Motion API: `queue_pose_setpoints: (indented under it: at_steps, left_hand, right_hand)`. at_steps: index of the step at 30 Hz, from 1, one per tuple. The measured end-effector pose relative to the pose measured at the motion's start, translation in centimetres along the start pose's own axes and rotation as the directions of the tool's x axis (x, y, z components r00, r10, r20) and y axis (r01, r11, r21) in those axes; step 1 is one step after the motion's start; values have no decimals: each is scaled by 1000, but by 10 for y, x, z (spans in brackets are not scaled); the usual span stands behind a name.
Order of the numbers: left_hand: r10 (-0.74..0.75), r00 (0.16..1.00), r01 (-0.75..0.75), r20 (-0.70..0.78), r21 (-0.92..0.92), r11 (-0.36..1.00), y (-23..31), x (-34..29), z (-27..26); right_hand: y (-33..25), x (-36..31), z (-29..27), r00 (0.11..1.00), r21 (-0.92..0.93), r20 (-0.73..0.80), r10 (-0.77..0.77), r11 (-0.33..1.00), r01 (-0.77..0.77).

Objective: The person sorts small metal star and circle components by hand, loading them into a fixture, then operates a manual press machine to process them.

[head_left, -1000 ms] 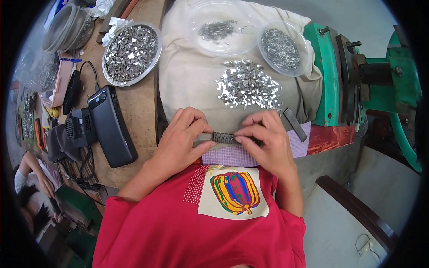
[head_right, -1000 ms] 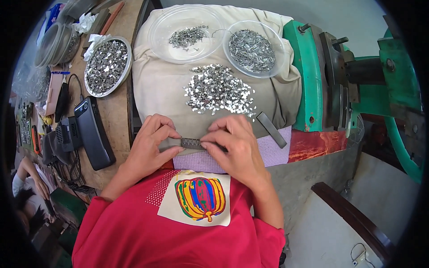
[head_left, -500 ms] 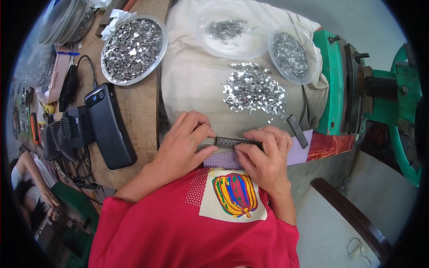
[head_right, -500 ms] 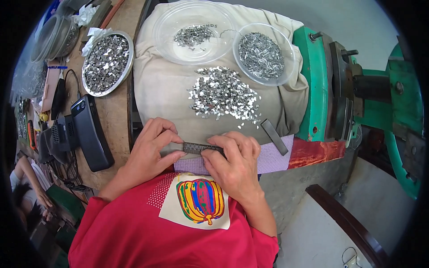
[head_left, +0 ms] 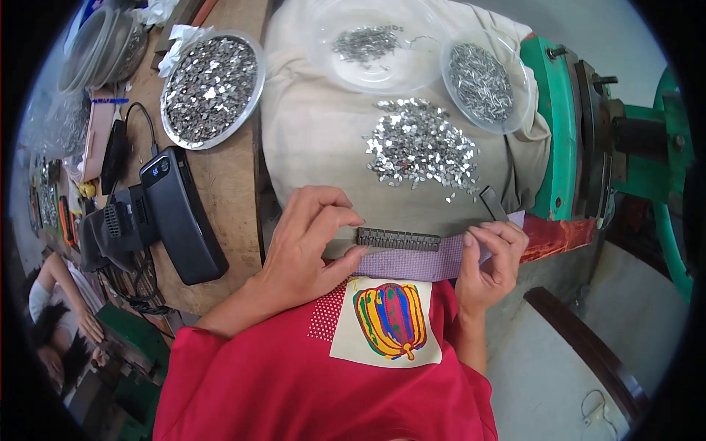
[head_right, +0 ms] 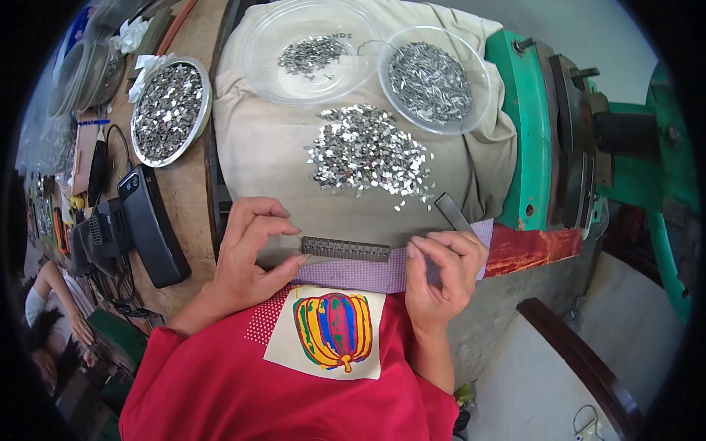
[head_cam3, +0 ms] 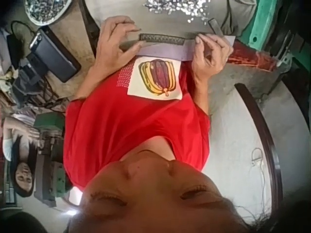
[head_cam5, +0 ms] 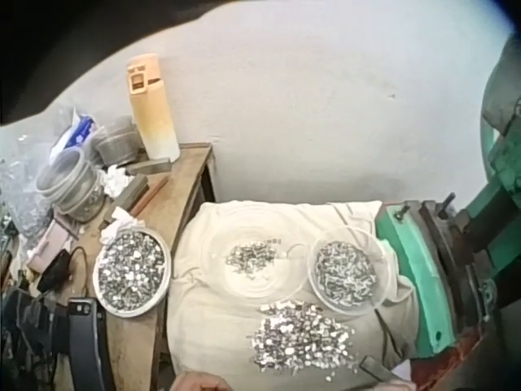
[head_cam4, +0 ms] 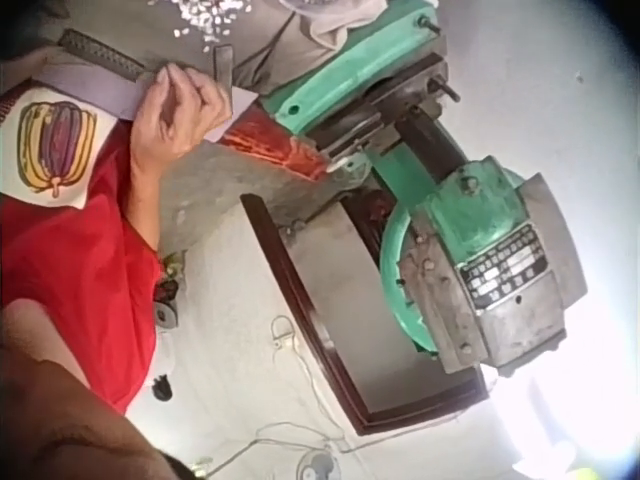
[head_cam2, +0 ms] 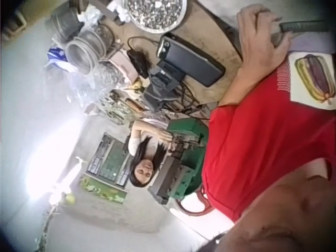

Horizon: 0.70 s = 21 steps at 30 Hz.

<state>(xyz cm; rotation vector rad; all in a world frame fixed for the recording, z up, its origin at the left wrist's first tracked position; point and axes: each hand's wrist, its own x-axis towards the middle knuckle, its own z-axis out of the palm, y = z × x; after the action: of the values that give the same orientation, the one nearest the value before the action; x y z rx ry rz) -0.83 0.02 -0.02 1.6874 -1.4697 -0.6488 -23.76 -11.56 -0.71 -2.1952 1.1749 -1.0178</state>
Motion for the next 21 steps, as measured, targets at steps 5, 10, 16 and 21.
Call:
queue_pose_setpoints:
  at_steps: [5, 10, 16, 21]
  left_hand:
    - [-73, 997, 73, -4, 60, 996, 3, 1, 15]
    - [-85, 995, 75, 54, 154, 985, 6, 3, 24]
    - [-129, 990, 112, 63, 215, 970, 9, 7, 26]
    - [-119, 990, 99, 78, 226, 969, 8, 9, 25]
  right_hand:
    - [18, -22, 3, 987, -100, -153, -43, 995, 27]
    - [17, -23, 6, 978, -189, -159, -137, 976, 106]
    - [19, -24, 7, 977, -167, -166, -135, 980, 107]
    - [20, -24, 8, 980, -191, -139, -144, 975, 117]
